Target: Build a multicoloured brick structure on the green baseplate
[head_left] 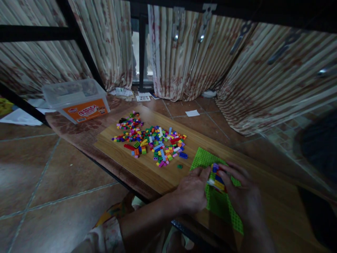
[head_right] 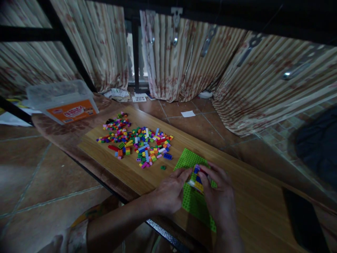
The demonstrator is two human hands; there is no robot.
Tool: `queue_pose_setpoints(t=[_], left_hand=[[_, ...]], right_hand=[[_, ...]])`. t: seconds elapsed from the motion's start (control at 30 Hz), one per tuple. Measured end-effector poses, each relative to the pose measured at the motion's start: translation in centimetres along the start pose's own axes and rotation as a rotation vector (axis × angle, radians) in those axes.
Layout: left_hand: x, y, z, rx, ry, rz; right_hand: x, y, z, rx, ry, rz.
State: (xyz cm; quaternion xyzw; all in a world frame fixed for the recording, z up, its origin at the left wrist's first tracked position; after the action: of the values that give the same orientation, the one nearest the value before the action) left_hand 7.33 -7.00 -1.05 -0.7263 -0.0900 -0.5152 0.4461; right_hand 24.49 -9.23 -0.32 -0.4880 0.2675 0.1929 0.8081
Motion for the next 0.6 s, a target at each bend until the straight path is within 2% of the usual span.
queue_pose_setpoints(t=[0.3, 0.6], left_hand=[[-0.1, 0.68, 0.25, 0.01, 0.036, 0.04], [0.09, 0.52, 0.28, 0.019, 0.05, 0.044]], right_hand=[[0.69, 0.28, -0.15, -0.011, -0.022, -0.001], [0.76, 0.52, -0.17, 0.016, -0.041, 0.021]])
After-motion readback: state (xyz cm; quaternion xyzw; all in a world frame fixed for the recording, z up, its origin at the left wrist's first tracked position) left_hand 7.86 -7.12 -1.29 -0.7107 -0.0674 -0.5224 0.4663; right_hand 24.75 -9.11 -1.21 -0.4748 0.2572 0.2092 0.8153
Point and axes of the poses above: each hand's wrist, its own z-axis towards the middle knuckle, its own y-axis out of the palm, x = y × z, the point moved 1 cm from there along z, towards the middle knuckle, and after that the axes turned 1 degree about -y, right-handed, at the moved point
